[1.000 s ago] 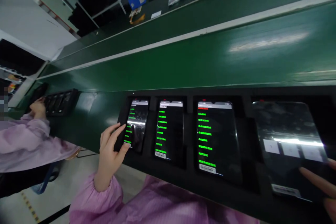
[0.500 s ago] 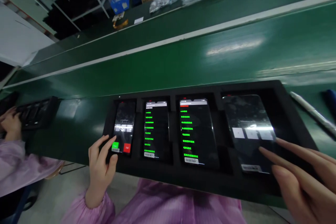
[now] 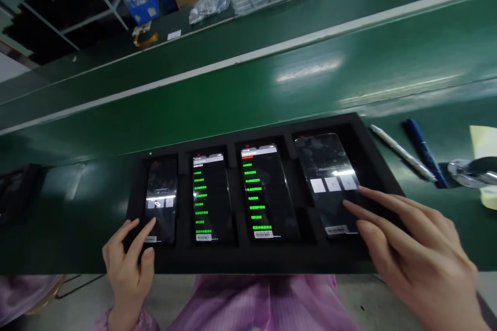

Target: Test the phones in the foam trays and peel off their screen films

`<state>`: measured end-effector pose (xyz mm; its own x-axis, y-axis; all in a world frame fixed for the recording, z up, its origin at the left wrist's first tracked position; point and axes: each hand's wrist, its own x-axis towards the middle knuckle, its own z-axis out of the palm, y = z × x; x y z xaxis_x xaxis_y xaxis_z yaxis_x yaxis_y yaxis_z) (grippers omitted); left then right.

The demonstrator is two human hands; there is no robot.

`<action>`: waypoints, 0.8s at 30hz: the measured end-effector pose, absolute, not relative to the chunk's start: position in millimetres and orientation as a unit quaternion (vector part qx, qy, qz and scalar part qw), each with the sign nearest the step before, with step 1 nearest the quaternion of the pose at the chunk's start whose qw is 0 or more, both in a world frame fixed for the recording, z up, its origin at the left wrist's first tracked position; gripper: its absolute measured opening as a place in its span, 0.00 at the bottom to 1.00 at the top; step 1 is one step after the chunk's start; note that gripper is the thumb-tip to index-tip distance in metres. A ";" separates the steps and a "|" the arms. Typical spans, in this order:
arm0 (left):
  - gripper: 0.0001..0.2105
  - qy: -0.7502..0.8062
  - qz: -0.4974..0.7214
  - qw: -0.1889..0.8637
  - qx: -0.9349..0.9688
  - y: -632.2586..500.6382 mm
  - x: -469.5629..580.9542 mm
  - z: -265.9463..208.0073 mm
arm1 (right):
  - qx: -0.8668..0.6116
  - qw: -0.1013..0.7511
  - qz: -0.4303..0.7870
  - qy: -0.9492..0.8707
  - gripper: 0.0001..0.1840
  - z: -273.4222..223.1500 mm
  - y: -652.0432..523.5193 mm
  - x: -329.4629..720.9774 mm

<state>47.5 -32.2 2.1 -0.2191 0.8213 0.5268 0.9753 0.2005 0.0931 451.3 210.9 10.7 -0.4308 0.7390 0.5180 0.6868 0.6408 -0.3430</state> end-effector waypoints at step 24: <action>0.27 -0.671 -0.230 0.198 -0.677 -52.3 -21.2 -35.4 | -0.397 0.299 0.004 -0.868 0.12 22.3 206.9 448.6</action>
